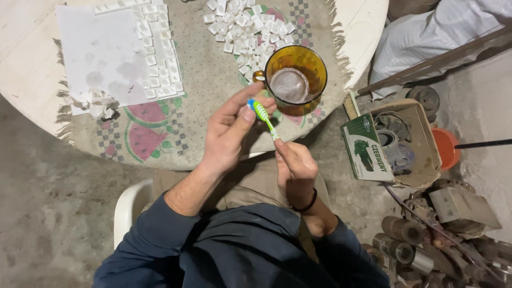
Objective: The person scrubs the keyboard keycaps with a toothbrush and then dries them with a tissue.
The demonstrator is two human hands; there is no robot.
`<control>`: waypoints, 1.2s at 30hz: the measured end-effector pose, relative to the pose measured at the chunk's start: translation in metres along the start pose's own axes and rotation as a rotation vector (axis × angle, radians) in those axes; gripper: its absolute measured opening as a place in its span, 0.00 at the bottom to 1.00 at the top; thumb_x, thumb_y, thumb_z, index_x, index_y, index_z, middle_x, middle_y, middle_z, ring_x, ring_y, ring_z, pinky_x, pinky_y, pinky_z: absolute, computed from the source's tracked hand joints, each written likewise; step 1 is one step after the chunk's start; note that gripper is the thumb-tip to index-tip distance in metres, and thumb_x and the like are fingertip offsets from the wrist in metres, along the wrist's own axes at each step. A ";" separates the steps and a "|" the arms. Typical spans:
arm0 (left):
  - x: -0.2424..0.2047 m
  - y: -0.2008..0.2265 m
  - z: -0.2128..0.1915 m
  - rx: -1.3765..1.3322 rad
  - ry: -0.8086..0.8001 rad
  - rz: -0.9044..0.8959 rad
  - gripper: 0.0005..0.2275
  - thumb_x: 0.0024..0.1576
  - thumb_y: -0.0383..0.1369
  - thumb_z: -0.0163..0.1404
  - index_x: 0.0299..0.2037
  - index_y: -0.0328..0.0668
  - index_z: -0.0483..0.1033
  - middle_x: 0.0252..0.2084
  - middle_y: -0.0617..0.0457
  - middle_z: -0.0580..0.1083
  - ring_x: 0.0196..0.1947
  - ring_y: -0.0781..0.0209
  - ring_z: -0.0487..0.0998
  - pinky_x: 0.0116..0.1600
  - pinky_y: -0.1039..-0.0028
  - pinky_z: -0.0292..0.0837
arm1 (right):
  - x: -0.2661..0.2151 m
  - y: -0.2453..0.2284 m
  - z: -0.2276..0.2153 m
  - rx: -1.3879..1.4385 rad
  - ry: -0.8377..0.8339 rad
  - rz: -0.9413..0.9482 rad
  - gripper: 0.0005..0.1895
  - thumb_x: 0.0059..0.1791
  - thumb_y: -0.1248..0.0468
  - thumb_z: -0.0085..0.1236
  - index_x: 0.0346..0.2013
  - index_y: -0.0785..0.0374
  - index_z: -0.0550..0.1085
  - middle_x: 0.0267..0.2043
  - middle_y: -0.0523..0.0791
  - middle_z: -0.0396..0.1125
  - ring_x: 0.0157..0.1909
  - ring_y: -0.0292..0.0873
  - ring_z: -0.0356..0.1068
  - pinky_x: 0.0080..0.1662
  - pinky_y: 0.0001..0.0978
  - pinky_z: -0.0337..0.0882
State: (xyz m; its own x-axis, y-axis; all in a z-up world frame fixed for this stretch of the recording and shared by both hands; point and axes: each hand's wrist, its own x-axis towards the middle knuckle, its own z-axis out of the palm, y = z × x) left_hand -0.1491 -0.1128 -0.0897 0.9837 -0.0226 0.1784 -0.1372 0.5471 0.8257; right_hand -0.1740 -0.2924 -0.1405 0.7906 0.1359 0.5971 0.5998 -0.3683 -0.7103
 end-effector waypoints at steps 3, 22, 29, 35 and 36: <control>0.005 0.006 -0.002 -0.073 0.001 0.065 0.21 0.72 0.32 0.46 0.73 0.31 0.60 0.59 0.43 0.75 0.62 0.54 0.76 0.72 0.62 0.69 | -0.003 0.003 0.004 0.012 0.010 -0.046 0.17 0.52 0.77 0.60 0.55 0.64 0.76 0.44 0.51 0.71 0.41 0.45 0.74 0.45 0.30 0.74; -0.001 0.002 -0.001 -0.204 -0.018 0.010 0.20 0.73 0.30 0.43 0.73 0.28 0.61 0.60 0.40 0.75 0.64 0.50 0.75 0.72 0.58 0.69 | -0.007 0.000 0.002 0.127 -0.010 0.102 0.15 0.52 0.77 0.57 0.54 0.69 0.76 0.44 0.51 0.72 0.43 0.43 0.73 0.48 0.30 0.73; -0.004 -0.007 0.000 -0.172 -0.035 -0.056 0.20 0.72 0.30 0.43 0.72 0.29 0.61 0.60 0.41 0.74 0.64 0.51 0.75 0.71 0.59 0.69 | -0.008 0.001 -0.001 0.152 -0.009 0.102 0.15 0.53 0.77 0.56 0.54 0.69 0.75 0.45 0.51 0.72 0.43 0.44 0.73 0.49 0.30 0.73; -0.009 -0.006 0.000 -0.177 -0.040 -0.099 0.20 0.71 0.30 0.43 0.71 0.29 0.62 0.60 0.41 0.75 0.63 0.52 0.76 0.70 0.60 0.70 | -0.002 0.001 0.003 0.179 -0.002 0.084 0.16 0.53 0.78 0.56 0.55 0.69 0.75 0.45 0.52 0.72 0.44 0.44 0.73 0.49 0.31 0.73; -0.010 -0.005 0.000 -0.186 -0.058 -0.116 0.19 0.71 0.30 0.44 0.70 0.29 0.63 0.61 0.42 0.75 0.63 0.52 0.76 0.70 0.61 0.71 | -0.004 0.003 0.002 0.181 -0.004 0.079 0.16 0.53 0.77 0.56 0.55 0.69 0.75 0.45 0.52 0.72 0.44 0.44 0.73 0.49 0.31 0.73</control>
State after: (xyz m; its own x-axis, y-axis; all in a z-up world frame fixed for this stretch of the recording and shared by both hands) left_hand -0.1580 -0.1159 -0.0956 0.9825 -0.1399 0.1229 0.0058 0.6827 0.7307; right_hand -0.1749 -0.2921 -0.1453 0.8364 0.1172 0.5355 0.5479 -0.2063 -0.8107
